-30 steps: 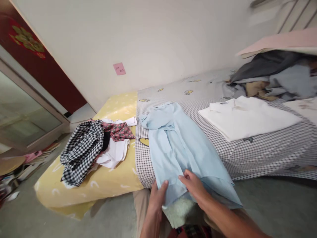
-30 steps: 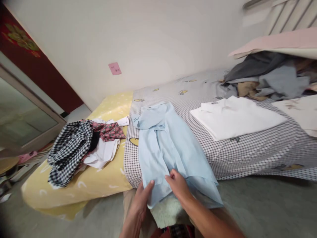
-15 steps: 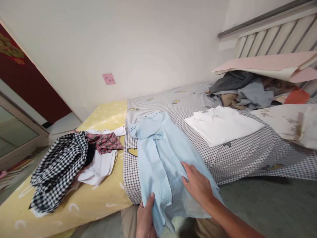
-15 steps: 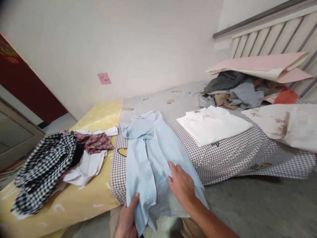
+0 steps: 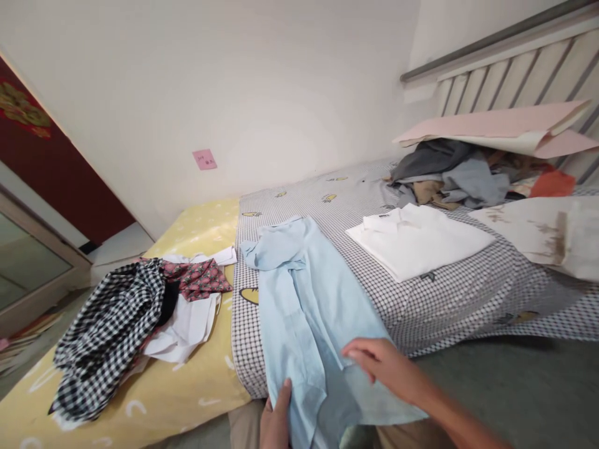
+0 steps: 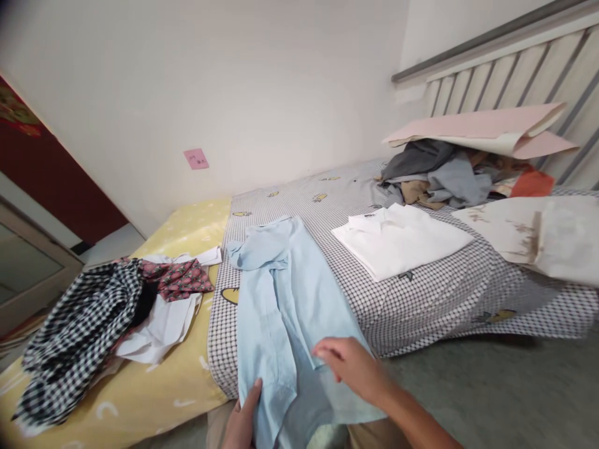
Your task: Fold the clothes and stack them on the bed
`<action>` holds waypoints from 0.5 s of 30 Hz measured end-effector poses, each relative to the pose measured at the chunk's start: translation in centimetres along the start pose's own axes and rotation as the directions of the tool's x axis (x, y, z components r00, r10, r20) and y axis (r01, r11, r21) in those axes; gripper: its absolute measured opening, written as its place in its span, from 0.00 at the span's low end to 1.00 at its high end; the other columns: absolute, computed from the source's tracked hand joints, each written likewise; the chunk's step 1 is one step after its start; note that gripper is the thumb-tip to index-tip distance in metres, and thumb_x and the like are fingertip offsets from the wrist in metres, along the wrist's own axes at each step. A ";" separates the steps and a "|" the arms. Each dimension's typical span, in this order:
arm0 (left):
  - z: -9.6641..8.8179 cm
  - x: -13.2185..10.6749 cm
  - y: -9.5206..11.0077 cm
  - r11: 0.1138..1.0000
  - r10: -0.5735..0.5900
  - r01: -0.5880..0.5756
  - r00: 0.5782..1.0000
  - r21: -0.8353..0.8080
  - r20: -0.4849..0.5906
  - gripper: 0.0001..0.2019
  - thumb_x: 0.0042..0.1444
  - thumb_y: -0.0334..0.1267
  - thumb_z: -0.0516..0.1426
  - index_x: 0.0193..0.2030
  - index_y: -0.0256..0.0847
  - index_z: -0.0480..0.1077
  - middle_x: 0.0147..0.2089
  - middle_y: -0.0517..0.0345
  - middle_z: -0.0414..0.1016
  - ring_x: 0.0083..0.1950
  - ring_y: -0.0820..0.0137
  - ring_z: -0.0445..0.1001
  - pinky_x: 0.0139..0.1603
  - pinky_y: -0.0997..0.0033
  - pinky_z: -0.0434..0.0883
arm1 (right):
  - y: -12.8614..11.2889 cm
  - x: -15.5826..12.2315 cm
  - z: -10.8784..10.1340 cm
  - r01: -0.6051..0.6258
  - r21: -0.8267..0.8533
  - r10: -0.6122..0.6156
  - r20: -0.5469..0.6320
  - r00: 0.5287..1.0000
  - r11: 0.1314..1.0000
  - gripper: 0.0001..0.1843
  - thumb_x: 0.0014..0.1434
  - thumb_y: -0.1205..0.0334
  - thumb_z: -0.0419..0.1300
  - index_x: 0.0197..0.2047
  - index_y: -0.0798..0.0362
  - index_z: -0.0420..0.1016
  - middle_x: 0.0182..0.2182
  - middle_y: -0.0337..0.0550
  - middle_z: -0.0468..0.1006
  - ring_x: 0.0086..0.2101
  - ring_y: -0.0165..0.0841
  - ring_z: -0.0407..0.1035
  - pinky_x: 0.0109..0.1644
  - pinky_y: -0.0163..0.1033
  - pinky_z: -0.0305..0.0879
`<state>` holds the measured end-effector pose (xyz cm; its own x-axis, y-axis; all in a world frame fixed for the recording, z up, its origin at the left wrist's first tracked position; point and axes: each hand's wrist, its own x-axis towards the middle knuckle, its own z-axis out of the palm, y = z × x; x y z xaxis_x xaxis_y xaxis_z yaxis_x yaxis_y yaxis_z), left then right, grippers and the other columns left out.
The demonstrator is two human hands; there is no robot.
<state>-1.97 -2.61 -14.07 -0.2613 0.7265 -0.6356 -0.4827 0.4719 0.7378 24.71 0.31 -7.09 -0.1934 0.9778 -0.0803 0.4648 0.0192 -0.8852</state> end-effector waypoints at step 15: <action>3.5 -5.7 3.0 0.975 -0.216 0.209 0.972 -0.079 -0.098 0.35 0.59 0.42 0.63 0.69 0.28 0.62 0.44 0.40 0.85 0.46 0.55 0.84 0.51 0.56 0.80 | 6.7 1.5 -5.7 0.310 -0.891 -0.703 -0.014 0.711 0.331 0.38 0.65 0.78 0.52 0.72 0.36 0.58 0.75 0.48 0.51 0.74 0.50 0.37 0.70 0.70 0.46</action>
<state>0.96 -3.59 -7.43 -0.2313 0.5552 -0.7989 -0.5909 0.5721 0.5687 32.46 3.09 -10.49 -0.4524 0.6846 0.5716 0.8639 0.4955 0.0903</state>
